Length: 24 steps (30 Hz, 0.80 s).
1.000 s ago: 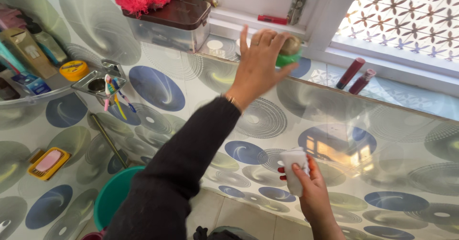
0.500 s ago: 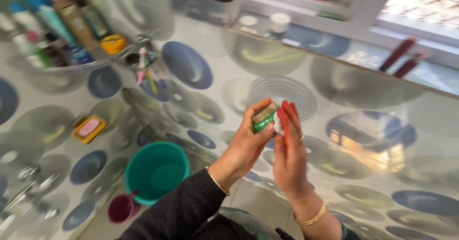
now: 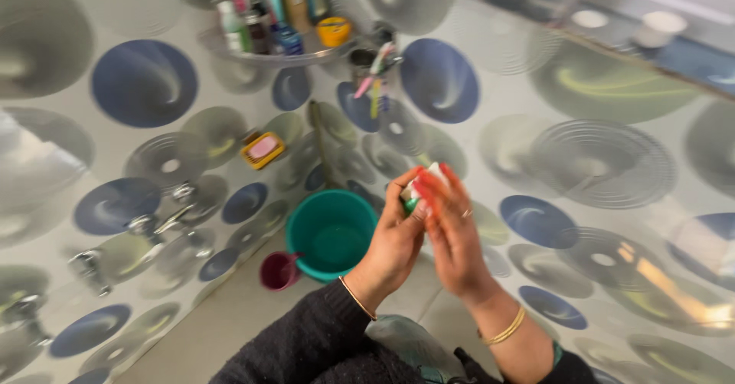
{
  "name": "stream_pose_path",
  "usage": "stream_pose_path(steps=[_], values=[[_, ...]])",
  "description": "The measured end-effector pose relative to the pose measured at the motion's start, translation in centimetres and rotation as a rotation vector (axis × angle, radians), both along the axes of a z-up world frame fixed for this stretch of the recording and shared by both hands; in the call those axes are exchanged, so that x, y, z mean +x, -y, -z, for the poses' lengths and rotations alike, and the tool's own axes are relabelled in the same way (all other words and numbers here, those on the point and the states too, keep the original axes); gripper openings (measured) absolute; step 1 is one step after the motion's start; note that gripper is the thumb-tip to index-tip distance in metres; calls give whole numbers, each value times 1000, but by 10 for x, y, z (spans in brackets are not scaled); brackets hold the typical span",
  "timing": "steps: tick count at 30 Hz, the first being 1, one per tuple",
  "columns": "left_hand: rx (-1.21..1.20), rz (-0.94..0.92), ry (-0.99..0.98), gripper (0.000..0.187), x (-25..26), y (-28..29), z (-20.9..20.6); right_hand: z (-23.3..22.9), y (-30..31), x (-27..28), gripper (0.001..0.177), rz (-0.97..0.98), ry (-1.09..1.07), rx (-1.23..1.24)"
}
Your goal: The person wipes the exterior of several small bathroom product containers using a white cloth. They handle a blue box, a yellow tub, and a green jar, wiping each one thoroughly before placing them back on the bathroom shelf.
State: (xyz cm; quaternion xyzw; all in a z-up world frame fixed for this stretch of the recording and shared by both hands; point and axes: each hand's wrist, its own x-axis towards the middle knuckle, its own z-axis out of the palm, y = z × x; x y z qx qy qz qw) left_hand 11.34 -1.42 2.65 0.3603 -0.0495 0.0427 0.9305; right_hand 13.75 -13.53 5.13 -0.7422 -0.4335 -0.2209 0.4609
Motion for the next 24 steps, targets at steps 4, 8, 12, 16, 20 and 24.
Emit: stream_pose_path(steps=[4,8,12,16,20,24], values=[[117,-20,53,54,-33,-48,3,-8,-44,2,42,-296,-725,356],[64,-75,45,55,-59,-89,-2,-10,-90,-27,42,-246,-677,346],[-65,-90,32,55,-80,-124,0,10,-130,-69,36,-65,58,-28],[195,-127,92,55,-95,-152,7,34,-153,-70,30,-23,-186,175],[461,-177,53,69,-111,-191,10,38,-152,-51,28,-110,-657,394],[434,-2,5,56,-125,-230,4,17,-147,-58,48,-151,-663,4]])
